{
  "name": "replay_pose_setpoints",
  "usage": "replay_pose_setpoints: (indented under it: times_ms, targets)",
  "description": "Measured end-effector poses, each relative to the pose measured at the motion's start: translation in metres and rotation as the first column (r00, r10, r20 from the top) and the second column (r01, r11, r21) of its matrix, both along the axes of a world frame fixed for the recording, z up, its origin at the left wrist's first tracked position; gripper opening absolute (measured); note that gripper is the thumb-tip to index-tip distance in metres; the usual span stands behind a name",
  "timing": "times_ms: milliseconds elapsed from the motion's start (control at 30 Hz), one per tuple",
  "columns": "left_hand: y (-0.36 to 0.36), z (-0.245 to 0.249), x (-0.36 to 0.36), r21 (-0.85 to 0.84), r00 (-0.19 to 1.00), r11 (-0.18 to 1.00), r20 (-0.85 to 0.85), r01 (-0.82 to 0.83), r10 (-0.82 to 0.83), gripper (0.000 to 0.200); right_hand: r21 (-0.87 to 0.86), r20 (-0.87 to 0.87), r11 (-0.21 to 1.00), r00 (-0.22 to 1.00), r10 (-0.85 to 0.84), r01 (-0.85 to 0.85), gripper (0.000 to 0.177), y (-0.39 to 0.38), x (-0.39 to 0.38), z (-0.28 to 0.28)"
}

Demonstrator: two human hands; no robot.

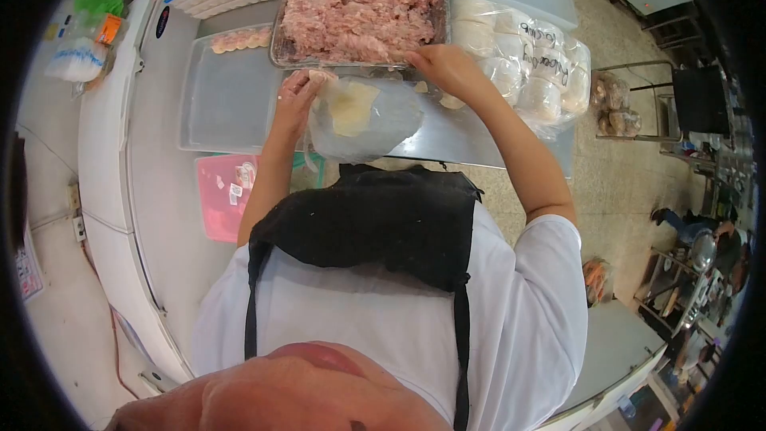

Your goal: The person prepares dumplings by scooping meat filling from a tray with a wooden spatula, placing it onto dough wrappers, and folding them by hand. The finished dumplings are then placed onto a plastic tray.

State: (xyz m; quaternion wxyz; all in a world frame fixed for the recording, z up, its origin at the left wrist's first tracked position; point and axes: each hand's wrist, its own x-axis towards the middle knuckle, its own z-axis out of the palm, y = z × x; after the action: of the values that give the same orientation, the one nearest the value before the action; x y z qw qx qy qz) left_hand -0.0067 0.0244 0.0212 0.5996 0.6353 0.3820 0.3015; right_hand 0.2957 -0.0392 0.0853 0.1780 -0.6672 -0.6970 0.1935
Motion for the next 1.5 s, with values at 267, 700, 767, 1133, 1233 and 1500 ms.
replay_pose_setpoints:
  times_ms: [267, 700, 767, 1133, 1233, 1500]
  targets:
    - [0.036, 0.074, 0.011, -0.544, 0.422, 0.706, 0.829, 0.454, 0.368, 0.069, -0.108, -0.629, 0.977, 0.749, -0.209, 0.182, 0.040, 0.025, -0.058, 0.042]
    - [0.087, 0.069, 0.028, -0.603, 0.561, 0.724, 0.745, 0.336, 0.361, 0.095, 0.149, 0.200, 0.978, 0.964, -0.174, 0.146, 0.023, -0.008, -0.102, 0.059]
    - [0.086, 0.069, 0.033, -0.612, 0.579, 0.720, 0.732, 0.328, 0.358, 0.094, 0.119, 0.278, 0.979, 0.941, -0.191, 0.164, 0.022, -0.014, -0.106, 0.067]
    - [0.067, 0.114, 0.059, -0.707, 0.568, 0.697, 0.625, 0.120, 0.536, 0.075, 0.273, 0.201, 0.961, 0.975, -0.098, 0.040, 0.022, -0.017, -0.095, 0.076]
    - [0.069, 0.097, 0.061, -0.611, 0.519, 0.765, 0.730, 0.205, 0.444, 0.065, 0.329, 0.129, 0.937, 0.989, 0.077, -0.116, 0.024, -0.018, -0.057, 0.087]
    - [0.043, 0.121, 0.060, 0.677, 1.000, 0.736, -0.002, 0.000, 0.001, 0.068, -0.221, -0.420, 0.975, 0.904, -0.081, -0.015, 0.032, -0.034, -0.015, 0.113]
